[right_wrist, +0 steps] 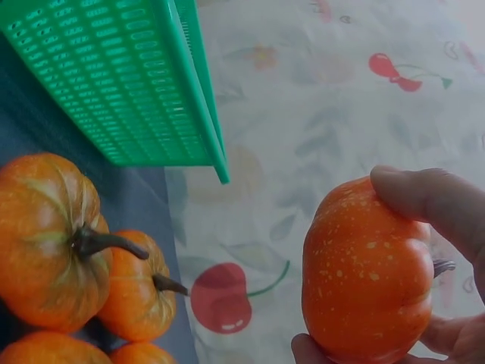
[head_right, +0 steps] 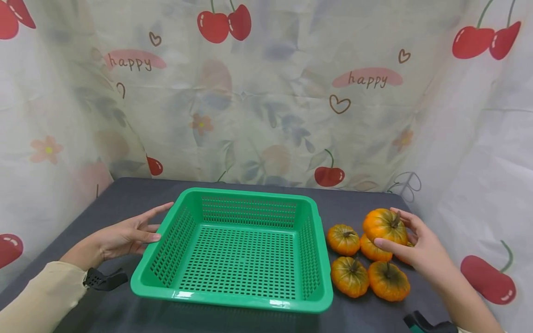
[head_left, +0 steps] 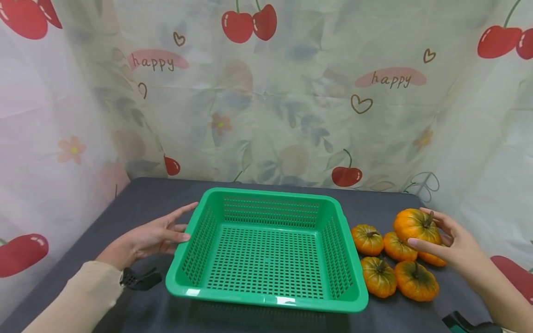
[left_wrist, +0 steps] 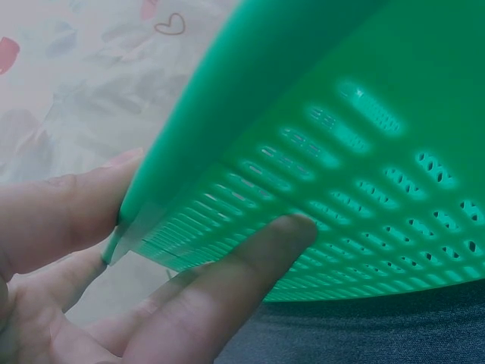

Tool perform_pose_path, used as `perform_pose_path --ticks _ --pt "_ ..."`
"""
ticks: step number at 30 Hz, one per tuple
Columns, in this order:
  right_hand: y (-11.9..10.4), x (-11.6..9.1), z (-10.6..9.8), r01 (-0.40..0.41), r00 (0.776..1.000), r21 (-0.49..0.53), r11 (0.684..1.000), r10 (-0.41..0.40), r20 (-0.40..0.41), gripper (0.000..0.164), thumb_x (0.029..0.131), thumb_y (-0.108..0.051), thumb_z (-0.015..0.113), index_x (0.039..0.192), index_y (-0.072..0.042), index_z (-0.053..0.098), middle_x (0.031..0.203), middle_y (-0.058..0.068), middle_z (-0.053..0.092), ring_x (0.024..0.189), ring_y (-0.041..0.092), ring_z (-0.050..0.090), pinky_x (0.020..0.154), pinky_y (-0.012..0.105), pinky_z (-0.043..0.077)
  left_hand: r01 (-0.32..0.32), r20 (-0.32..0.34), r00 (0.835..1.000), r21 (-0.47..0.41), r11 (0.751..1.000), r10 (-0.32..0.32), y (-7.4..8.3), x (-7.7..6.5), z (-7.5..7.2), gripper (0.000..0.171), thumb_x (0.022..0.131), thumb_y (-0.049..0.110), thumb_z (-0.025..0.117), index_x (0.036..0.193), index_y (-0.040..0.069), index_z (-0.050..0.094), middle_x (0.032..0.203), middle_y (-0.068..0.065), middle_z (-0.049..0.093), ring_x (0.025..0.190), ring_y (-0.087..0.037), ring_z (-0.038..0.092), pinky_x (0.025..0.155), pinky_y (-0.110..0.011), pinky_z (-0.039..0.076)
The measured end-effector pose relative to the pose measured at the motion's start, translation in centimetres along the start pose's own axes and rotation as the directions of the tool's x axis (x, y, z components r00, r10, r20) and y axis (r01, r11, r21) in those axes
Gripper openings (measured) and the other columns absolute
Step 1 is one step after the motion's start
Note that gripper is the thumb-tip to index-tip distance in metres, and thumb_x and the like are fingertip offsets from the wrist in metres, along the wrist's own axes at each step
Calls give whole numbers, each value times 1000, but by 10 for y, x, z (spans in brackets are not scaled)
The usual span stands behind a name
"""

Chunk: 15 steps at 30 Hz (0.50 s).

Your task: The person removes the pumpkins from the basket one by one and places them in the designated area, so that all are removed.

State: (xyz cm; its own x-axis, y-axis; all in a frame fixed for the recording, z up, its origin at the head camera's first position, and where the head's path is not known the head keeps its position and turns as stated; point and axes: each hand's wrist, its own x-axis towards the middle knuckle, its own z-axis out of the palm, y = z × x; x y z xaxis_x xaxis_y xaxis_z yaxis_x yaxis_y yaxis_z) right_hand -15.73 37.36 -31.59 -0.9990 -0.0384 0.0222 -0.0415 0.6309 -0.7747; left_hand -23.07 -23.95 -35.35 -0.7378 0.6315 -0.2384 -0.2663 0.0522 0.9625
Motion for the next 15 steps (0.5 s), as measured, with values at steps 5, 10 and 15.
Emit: perform_pose_path --ticks 5,10,15 --pt "13 -3 -2 -23 999 -34 999 21 -41 81 96 -32 62 157 -20 10 164 5 5 141 51 12 74 0 37 -6 -3 1000 7 1000 6 0 0 0 94 95 1 58 156 28 -9 151 -26 33 116 -34 62 93 -52 52" --pt "22 -10 -4 -54 997 -57 997 50 -61 79 96 -33 61 157 -26 10 164 10 3 140 54 13 79 5 42 -3 -2 1000 1 1000 3 0 0 0 94 95 1 58 156 29 -9 152 -27 32 116 -34 61 93 -52 52" --pt "28 -16 -7 -104 991 -98 990 95 -89 84 95 -36 61 157 -19 6 161 22 3 135 57 21 83 26 48 2 -4 1000 -3 1000 -2 0 0 0 95 95 1 58 156 29 -10 153 -26 30 117 -34 61 94 -53 52"
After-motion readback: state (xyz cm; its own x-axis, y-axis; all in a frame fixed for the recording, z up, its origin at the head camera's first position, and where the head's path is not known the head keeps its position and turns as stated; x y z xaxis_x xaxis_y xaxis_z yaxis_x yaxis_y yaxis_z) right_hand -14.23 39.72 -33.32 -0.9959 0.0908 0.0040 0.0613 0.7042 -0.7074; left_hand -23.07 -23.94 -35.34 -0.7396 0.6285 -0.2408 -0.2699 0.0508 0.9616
